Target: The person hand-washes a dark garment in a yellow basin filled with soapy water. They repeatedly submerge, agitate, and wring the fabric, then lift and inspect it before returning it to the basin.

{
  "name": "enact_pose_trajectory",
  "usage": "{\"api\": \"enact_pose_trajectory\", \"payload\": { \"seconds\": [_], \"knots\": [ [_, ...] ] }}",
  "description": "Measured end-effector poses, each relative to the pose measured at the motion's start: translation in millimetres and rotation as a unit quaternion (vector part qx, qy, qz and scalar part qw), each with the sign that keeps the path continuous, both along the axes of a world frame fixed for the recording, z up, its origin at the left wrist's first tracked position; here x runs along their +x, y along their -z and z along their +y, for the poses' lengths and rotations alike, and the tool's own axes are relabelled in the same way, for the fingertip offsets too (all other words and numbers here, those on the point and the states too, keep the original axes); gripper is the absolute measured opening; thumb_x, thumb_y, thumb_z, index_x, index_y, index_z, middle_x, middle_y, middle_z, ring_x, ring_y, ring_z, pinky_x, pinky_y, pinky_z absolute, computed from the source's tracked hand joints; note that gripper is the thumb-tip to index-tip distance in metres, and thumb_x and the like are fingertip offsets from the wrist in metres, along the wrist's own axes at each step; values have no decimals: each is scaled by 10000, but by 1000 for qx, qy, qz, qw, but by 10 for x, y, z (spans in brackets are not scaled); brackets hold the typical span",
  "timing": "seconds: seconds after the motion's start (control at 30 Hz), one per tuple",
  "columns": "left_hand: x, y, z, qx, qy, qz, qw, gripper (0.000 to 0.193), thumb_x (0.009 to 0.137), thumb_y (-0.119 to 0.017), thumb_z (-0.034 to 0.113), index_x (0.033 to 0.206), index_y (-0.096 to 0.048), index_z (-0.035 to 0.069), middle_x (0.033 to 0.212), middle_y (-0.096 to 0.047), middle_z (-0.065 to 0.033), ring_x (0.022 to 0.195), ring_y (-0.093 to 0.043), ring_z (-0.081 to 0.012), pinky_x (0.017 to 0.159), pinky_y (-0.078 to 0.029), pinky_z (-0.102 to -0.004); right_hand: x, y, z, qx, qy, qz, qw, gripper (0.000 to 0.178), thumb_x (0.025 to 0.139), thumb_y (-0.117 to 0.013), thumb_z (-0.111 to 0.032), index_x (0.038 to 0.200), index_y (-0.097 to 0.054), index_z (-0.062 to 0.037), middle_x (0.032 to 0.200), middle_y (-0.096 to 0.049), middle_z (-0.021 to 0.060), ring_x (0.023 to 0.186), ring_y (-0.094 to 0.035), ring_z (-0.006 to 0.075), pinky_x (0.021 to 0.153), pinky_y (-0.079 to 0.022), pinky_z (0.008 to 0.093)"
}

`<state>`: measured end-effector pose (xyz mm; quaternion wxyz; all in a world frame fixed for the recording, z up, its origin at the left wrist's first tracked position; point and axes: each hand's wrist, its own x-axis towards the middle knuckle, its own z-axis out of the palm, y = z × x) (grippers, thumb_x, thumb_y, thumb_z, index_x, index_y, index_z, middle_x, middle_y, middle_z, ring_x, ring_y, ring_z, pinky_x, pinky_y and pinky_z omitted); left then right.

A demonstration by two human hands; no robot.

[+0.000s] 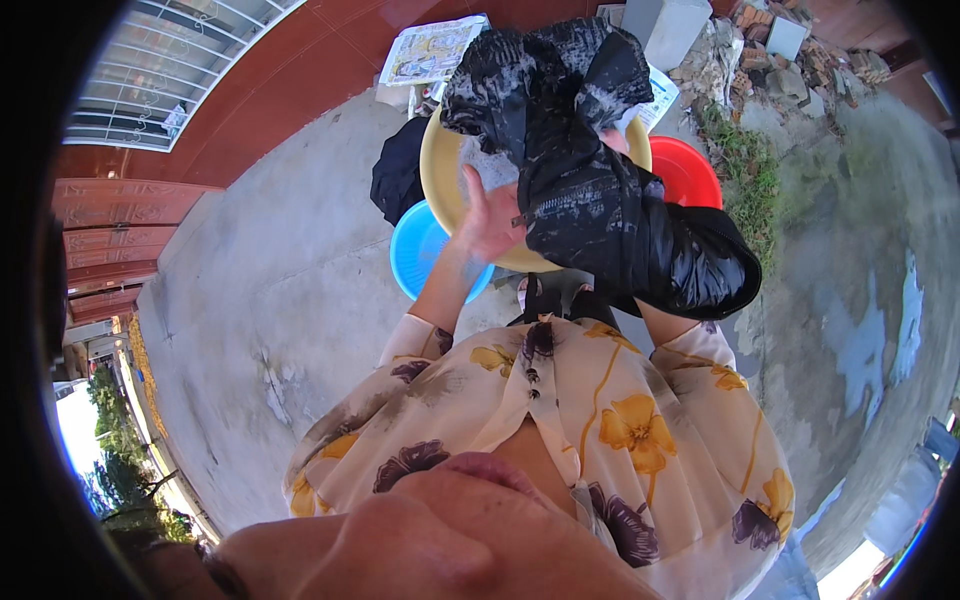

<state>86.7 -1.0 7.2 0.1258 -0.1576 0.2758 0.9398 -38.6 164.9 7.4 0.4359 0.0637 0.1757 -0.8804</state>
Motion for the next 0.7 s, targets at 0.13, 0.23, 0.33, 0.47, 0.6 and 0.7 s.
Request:
{"api": "enact_pose_trajectory", "payload": {
  "seconds": [0.13, 0.23, 0.33, 0.47, 0.6, 0.7],
  "knots": [
    [-352, 123, 189, 120, -175, -39, 977, 885, 899, -366, 789, 1305, -596, 36, 1259, -649, -98, 1166, -596, -284, 1029, -445, -439, 245, 9, 84, -28, -26, -66, 997, 327, 949, -665, -210, 1202, -626, -6, 1114, -687, 83, 1020, -650, 187, 941, -500, 322],
    [-659, 329, -1, 115, -256, -7, 960, 761, 956, -432, 687, 1305, -597, 31, 1250, -652, -87, 1144, -604, -268, 1017, -453, -420, 342, -24, 158, -41, -40, -78, 995, 345, 948, -668, -211, 1219, -616, -4, 1129, -683, 85, 1035, -646, 191, 949, -496, 324],
    [-752, 448, -136, 59, -259, 4, 964, 722, 965, -438, 647, 1311, -590, 32, 1253, -649, -89, 1143, -605, -267, 1014, -459, -417, 439, -51, 232, -39, -54, -81, 995, 363, 946, -671, -212, 1237, -606, -3, 1145, -678, 87, 1049, -642, 194, 956, -492, 325],
    [-752, 432, -273, -60, -230, -8, 971, 670, 976, -446, 593, 1318, -581, 34, 1256, -645, -93, 1141, -605, -266, 1010, -466, -413, 420, -109, 212, -1, -89, -26, 996, 389, 945, -675, -213, 1260, -593, -1, 1165, -672, 89, 1069, -637, 198, 966, -487, 327],
    [-779, 438, -335, -225, -184, -12, 957, 619, 987, -454, 539, 1326, -572, 36, 1259, -641, -97, 1139, -606, -265, 1006, -473, -410, 349, -204, 160, 74, -138, 71, 985, 415, 943, -679, -214, 1283, -580, 1, 1186, -667, 92, 1088, -632, 203, 976, -482, 329],
    [-886, 444, -394, -361, -151, 7, 920, 581, 995, -460, 499, 1332, -565, 37, 1261, -638, -100, 1138, -607, -264, 1003, -479, -407, 275, -205, 110, 119, -167, 145, 968, 435, 941, -682, -215, 1301, -570, 2, 1201, -662, 93, 1102, -629, 206, 983, -479, 331]
  ]
}}
